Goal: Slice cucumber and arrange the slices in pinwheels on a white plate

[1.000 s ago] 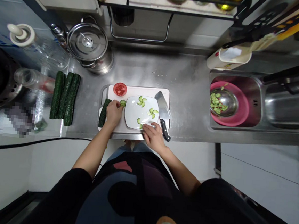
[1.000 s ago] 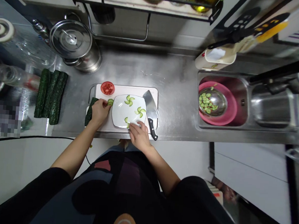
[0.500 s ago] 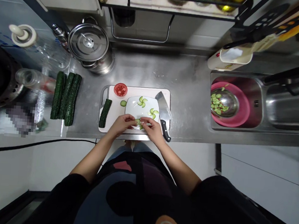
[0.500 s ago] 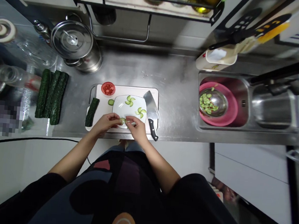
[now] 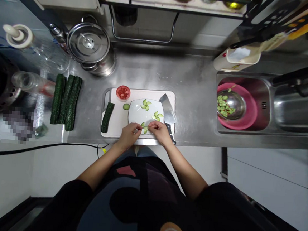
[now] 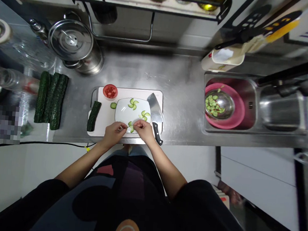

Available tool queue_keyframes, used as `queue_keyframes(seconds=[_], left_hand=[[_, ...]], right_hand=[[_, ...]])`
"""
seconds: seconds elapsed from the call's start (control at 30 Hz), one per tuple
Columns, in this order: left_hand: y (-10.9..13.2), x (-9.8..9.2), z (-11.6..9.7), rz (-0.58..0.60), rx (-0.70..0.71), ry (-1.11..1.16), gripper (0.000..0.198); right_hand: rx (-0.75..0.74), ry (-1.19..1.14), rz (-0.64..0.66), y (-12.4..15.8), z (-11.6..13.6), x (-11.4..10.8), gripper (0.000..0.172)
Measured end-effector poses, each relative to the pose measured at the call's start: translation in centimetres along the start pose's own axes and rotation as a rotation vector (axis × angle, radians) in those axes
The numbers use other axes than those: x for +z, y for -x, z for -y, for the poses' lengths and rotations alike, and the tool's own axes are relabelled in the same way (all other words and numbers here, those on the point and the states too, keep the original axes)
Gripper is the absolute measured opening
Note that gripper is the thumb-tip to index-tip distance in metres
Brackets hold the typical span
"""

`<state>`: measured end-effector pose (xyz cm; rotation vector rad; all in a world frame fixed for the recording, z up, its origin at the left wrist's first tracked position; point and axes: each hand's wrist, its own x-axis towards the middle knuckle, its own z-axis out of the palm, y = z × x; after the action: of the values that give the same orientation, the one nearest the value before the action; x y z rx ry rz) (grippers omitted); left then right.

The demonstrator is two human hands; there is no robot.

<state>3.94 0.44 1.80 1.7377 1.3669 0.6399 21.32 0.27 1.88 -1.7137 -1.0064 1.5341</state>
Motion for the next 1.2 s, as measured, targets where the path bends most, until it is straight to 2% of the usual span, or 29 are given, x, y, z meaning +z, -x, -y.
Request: queue_keyframes(seconds=[0.07,0.13,0.2,0.27,0.5,0.67,0.83,1.2], left_hand=[[0.0,0.0,0.6,-0.005,0.255,-0.156,0.013],[0.0,0.1,1.5,-0.008,0.442,-0.254,0.018],[-0.1,0.2,2.3,0.006,0.548,-0.309,0.02],[-0.1,0.3,2.9,0.042,0.596,-0.345,0.021],[0.3,0.7,3.7,0.117,0.638,-0.398,0.026],[0.2,0.5,4.0,0.167,0.627,-0.395,0.027],[0.0,0.4,4.2,0.156,0.658,-0.404,0.025],[-0.5,0.1,3.4,0.232,0.608,-0.381,0.024]], right_hand=[[-0.033,0.141,-0.013,-0.4,0.2,-0.2,0.006],[-0.069,0.311,-0.031,-0.8,0.5,-0.3,0.007],[-0.102,0.473,-0.034,-1.2,0.7,-0.3,0.01],[-0.142,0.6,-0.018,-1.4,0.8,-0.1,0.014],[-0.251,0.853,0.031,-2.0,0.7,0.4,0.02],[-0.283,0.888,0.047,-2.1,0.4,0.4,0.02],[-0.295,0.907,0.064,-2.1,0.3,0.5,0.021],[-0.369,0.985,0.058,-2.1,-0.7,0.7,0.018]])
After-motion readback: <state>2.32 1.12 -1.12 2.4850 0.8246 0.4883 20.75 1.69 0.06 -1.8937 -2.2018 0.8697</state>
